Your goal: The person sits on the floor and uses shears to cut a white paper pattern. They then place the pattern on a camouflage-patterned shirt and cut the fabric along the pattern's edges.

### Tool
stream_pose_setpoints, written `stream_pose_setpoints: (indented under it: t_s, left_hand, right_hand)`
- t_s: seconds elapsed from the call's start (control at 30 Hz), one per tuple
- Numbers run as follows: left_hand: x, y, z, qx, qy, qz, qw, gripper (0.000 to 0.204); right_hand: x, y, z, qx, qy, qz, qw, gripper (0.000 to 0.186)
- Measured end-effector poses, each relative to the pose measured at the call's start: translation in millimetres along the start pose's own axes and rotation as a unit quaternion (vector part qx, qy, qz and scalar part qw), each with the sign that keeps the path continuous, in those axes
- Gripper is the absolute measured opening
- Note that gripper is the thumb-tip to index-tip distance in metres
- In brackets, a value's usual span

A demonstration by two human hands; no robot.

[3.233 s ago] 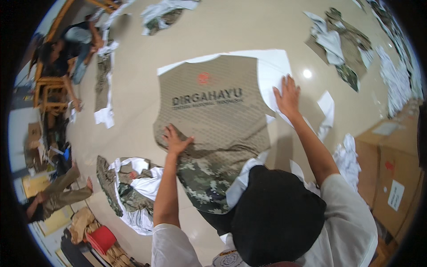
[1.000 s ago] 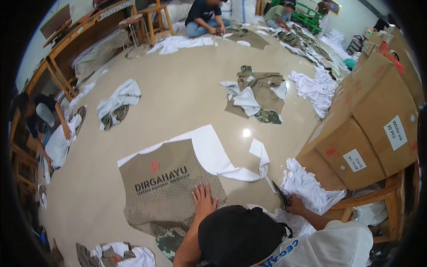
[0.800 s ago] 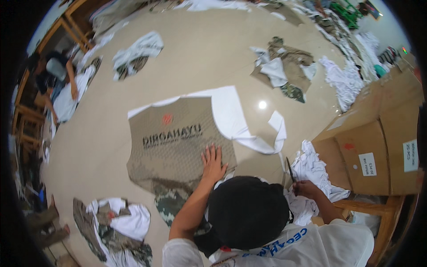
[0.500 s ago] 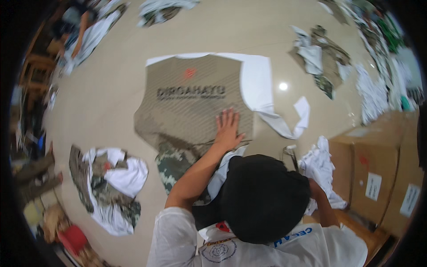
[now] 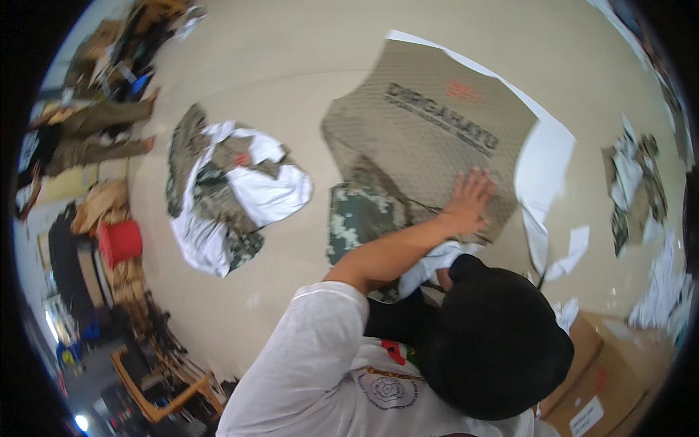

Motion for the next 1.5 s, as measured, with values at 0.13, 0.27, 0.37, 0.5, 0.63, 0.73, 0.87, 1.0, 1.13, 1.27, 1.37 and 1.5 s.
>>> stream_pose_setpoints:
  t_s: [0.13,0.27,0.37,0.5,0.63,0.73,0.87,1.0,1.13,1.27,1.37,1.5]
  left_hand:
    - [0.3,-1.3,1.7,-0.025,-0.019,0.059,0.998,0.111]
    - [-1.5,-0.5,9.8,-0.048,-0.043,0.128,0.990,0.116]
    - [3.2,-3.0,10.9,-0.055,-0.062,0.139,0.987,0.116]
    - [6.8,-3.2,9.7,-0.053,-0.059,0.134,0.988,0.116]
    - [6.6,-8.4,13.2,-0.050,-0.026,0.133,0.990,0.116]
    - [1.9,-10.4,23.1,-0.035,-0.018,0.164,0.986,0.117]
    - [1.9,-27.6,25.4,-0.046,-0.008,0.181,0.982,0.119]
    - [-0.6,-26.8,28.1,-0.046,-0.028,0.185,0.981,0.120]
    - [0.2,-24.2,30.7,-0.031,-0.033,0.190,0.981,0.120]
    - [0.2,-24.9,31.0,-0.030,-0.028,0.186,0.982,0.120]
    - [0.0,-25.0,30.8,-0.034,-0.035,0.189,0.981,0.120]
    - [-0.6,-25.7,29.8,-0.043,-0.045,0.197,0.978,0.120]
  right_hand:
    - [-19.1,-16.7,3.9,0.000,-0.011,0.018,1.000,0.032]
    - [-66.8,-31.6,-2.9,-0.040,-0.021,0.012,0.999,0.039]
    - [-82.3,-45.6,-6.6,-0.066,-0.053,-0.001,0.996,0.040]
    - [-100.5,-62.7,-8.2,-0.034,-0.071,-0.012,0.997,0.038]
    - [-124.5,-76.8,-7.6,0.014,-0.084,-0.026,0.996,0.039]
    - [-142.4,-82.2,1.8,-0.008,-0.103,-0.029,0.994,0.043]
    - [-156.7,-101.8,3.6,-0.007,-0.130,-0.031,0.991,0.038]
    - [-162.1,-107.4,4.0,0.002,-0.145,-0.018,0.989,0.036]
    - [-164.3,-118.3,-0.9,-0.005,-0.141,-0.016,0.990,0.035]
    - [-169.1,-117.9,0.3,-0.010,-0.145,-0.014,0.989,0.034]
    - [-172.8,-114.0,0.9,-0.010,-0.143,-0.018,0.990,0.034]
    - [-176.0,-110.4,1.7,-0.003,-0.142,-0.013,0.990,0.034]
Point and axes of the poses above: each hand's wrist, its own x-axis away from the middle knuckle, its own z-axis out of the back of the hand, y = z × x, the point moved 5 cm from there along -x, towards the middle knuckle, and after that the axes turned 4 degrees about -z, right-handed, at the moved point
